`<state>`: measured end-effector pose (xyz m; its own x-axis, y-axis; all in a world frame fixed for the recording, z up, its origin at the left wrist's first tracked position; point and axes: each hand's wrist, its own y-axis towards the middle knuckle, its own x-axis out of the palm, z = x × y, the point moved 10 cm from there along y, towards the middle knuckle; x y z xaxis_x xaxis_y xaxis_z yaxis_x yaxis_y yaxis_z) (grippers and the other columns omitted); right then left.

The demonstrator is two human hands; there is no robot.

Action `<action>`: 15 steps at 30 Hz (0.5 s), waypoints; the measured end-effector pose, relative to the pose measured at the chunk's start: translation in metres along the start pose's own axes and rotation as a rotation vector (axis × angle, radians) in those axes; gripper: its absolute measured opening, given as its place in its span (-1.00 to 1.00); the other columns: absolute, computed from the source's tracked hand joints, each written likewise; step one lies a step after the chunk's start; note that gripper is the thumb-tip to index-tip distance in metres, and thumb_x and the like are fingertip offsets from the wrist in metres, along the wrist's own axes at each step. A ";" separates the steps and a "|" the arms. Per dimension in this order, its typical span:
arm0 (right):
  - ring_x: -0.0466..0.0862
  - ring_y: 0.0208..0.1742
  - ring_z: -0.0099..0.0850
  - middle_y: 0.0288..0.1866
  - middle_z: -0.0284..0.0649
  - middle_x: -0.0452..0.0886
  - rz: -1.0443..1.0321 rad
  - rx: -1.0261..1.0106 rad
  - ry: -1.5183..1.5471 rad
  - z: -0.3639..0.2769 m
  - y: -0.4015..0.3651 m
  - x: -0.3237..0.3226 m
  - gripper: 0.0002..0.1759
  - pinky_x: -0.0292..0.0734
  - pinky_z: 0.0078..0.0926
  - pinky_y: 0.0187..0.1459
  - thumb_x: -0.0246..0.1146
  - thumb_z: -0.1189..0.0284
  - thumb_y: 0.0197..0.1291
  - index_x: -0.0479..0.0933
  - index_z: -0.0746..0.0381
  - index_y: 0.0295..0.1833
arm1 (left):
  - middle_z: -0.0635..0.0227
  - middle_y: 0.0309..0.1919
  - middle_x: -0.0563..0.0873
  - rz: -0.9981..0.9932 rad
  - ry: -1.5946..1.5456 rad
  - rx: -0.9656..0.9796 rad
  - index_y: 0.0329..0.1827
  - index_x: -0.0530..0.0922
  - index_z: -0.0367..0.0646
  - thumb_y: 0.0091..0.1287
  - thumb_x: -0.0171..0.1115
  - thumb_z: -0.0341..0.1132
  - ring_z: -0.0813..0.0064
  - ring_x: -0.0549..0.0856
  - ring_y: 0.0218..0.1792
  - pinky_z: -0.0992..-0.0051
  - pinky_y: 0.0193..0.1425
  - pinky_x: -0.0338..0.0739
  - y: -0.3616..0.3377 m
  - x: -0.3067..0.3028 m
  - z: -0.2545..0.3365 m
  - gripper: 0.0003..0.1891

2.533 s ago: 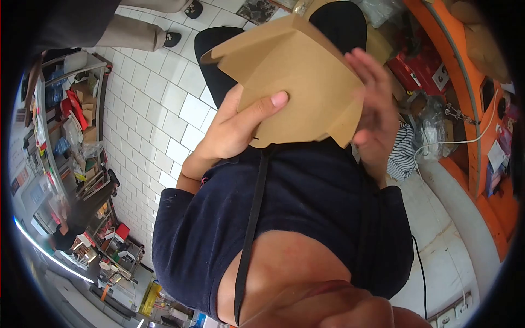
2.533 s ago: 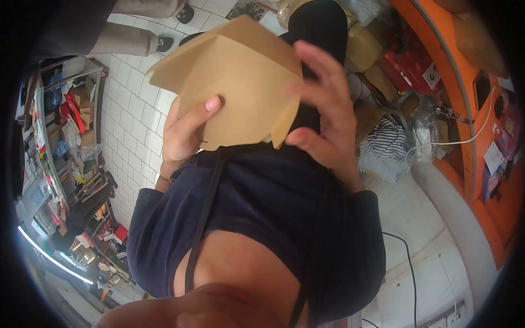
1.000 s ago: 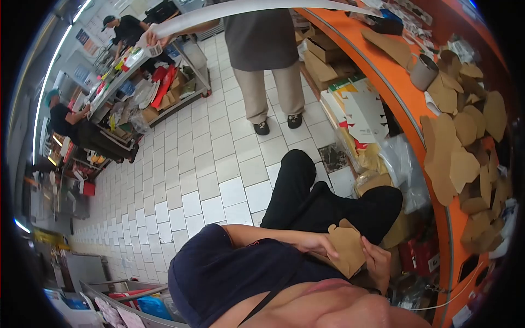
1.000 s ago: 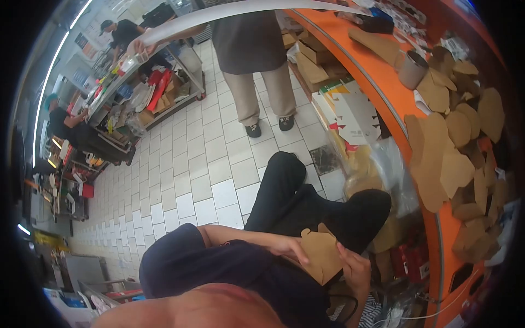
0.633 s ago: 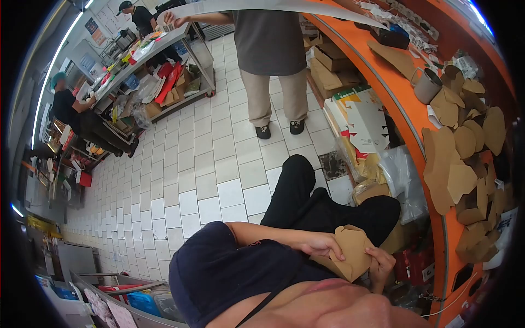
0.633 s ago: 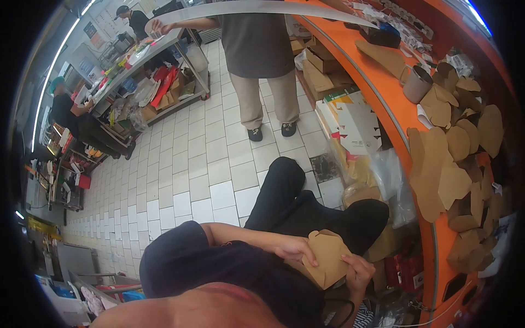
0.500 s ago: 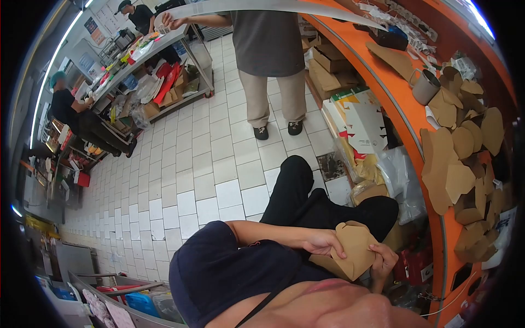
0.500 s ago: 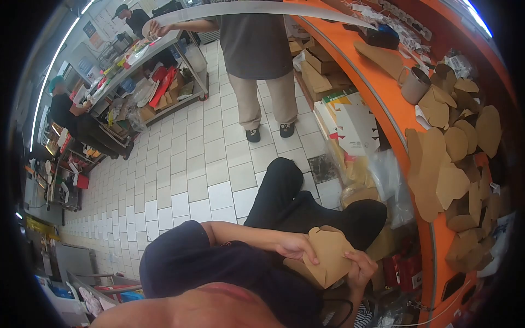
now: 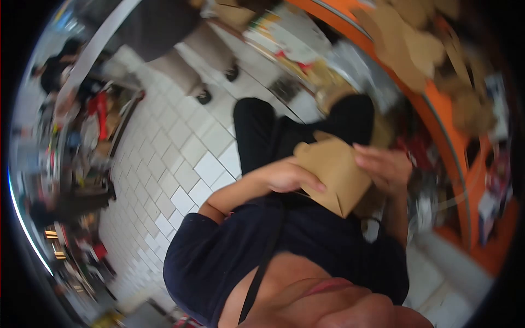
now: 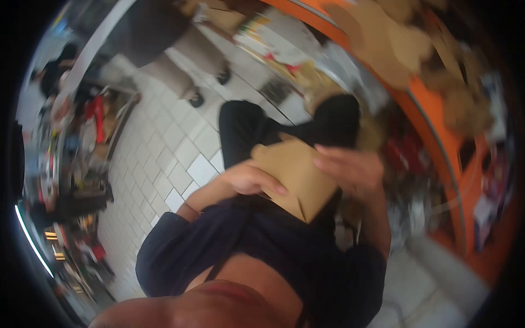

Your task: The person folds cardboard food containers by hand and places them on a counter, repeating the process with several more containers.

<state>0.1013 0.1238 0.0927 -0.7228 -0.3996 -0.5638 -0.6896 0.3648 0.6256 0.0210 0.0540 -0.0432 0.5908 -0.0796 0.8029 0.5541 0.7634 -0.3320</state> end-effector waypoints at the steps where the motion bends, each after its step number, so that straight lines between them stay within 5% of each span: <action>1: 0.70 -0.37 -0.32 -0.27 -0.08 0.66 0.019 -0.013 0.007 0.001 -0.003 0.000 -0.81 0.59 -0.56 -0.43 0.29 0.55 -0.10 0.64 0.24 -0.27 | 0.18 0.02 0.56 -0.024 0.004 0.040 0.16 0.36 -0.31 0.03 0.17 -0.70 0.32 0.56 0.05 0.38 0.11 0.45 -0.002 0.002 0.002 -0.45; 11: 0.67 -0.42 -0.40 -0.17 -0.14 0.64 -0.064 -0.097 -0.083 -0.014 -0.016 0.007 -0.84 0.55 -0.63 -0.50 0.28 0.49 -0.11 0.62 0.21 -0.31 | 0.16 0.06 0.51 -0.047 -0.031 0.018 0.19 0.33 -0.28 0.08 0.15 -0.69 0.32 0.53 0.09 0.36 0.13 0.46 -0.006 0.006 -0.004 -0.46; 15: 0.67 -0.30 -0.32 -0.13 -0.06 0.62 -0.106 0.118 -0.001 -0.001 -0.024 0.012 -0.78 0.56 -0.55 -0.30 0.26 0.55 -0.10 0.62 0.22 -0.24 | 0.18 0.05 0.52 -0.023 -0.074 -0.003 0.21 0.31 -0.28 0.09 0.15 -0.69 0.35 0.53 0.08 0.38 0.13 0.45 -0.003 -0.001 -0.010 -0.45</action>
<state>0.1095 0.1089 0.0712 -0.6455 -0.4408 -0.6238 -0.7627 0.4164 0.4949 0.0247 0.0451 -0.0476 0.5331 -0.0498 0.8446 0.5691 0.7598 -0.3144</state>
